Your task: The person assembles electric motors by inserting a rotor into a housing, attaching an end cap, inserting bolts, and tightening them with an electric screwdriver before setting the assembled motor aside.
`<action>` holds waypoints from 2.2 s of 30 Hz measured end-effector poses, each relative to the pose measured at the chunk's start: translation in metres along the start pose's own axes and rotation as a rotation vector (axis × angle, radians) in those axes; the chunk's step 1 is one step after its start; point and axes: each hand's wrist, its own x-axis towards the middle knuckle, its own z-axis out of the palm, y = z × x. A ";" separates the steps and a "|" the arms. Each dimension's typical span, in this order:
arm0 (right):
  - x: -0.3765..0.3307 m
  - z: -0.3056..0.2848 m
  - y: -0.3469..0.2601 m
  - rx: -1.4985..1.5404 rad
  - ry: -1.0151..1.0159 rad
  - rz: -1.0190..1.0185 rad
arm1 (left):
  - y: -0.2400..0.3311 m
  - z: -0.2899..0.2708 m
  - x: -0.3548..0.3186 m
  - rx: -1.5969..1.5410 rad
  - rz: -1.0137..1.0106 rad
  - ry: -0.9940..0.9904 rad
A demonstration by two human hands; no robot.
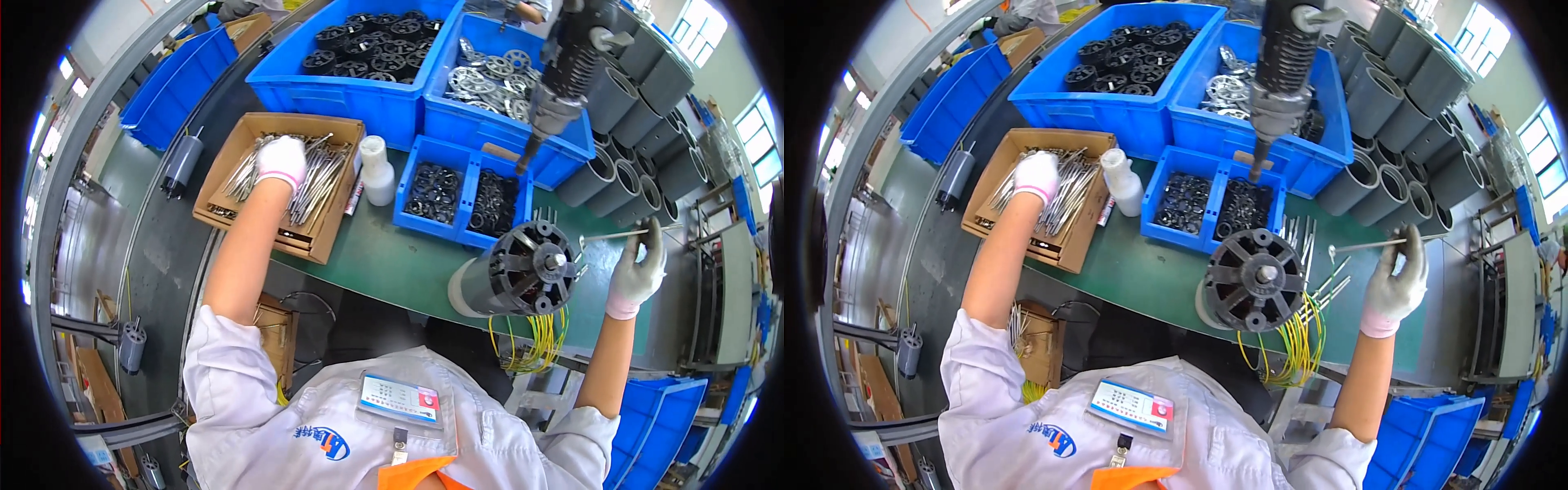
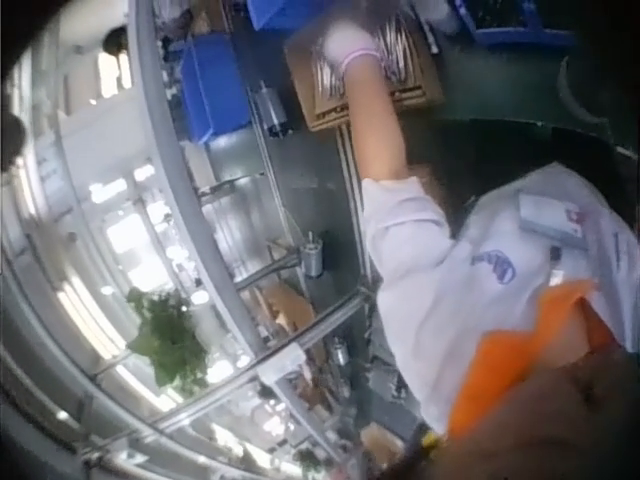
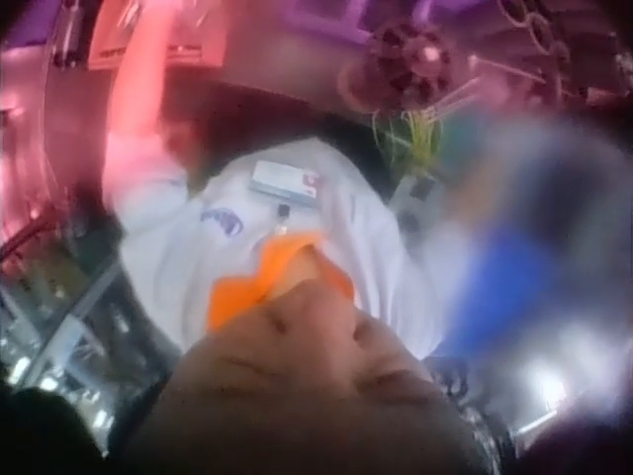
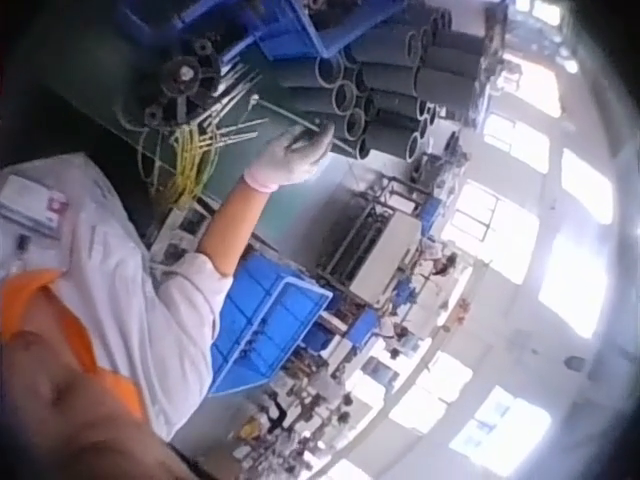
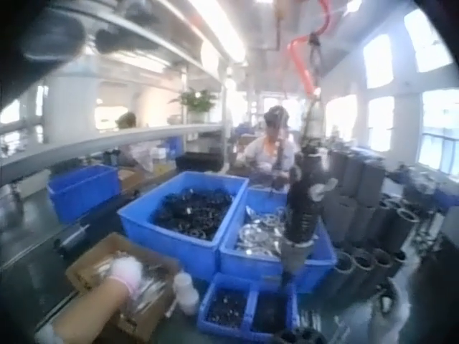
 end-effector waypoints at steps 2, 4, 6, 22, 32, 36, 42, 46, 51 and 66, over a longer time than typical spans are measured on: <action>0.009 -0.006 -0.003 0.089 0.072 0.007 | -0.004 -0.005 -0.001 -0.068 0.009 -0.025; 0.017 -0.015 -0.019 0.556 0.140 0.225 | -0.010 0.000 -0.002 -0.119 0.077 0.018; 0.024 -0.029 -0.048 0.731 0.124 0.226 | -0.015 -0.006 -0.008 -0.153 0.103 -0.017; 0.038 -0.082 -0.121 0.920 -0.588 -0.231 | 0.104 -0.158 -0.136 -2.210 0.672 0.197; 0.049 -0.092 -0.130 0.743 -0.600 -0.231 | 0.123 -0.172 -0.135 -2.134 0.688 0.041; 0.066 -0.095 -0.151 0.598 -0.668 -0.032 | 0.131 -0.205 -0.123 -1.652 0.852 0.172; 0.075 -0.063 -0.149 0.678 -1.005 -0.365 | 0.155 -0.186 -0.115 -1.175 1.088 0.210; 0.082 -0.072 -0.134 0.836 -0.983 -0.082 | 0.150 -0.163 -0.119 -1.753 0.784 -0.475; 0.077 -0.074 -0.138 0.953 -0.635 -0.091 | 0.155 -0.129 -0.138 -1.725 0.978 -0.225; 0.054 -0.097 -0.165 0.507 -1.046 -0.333 | 0.161 -0.107 -0.191 -1.824 1.060 0.345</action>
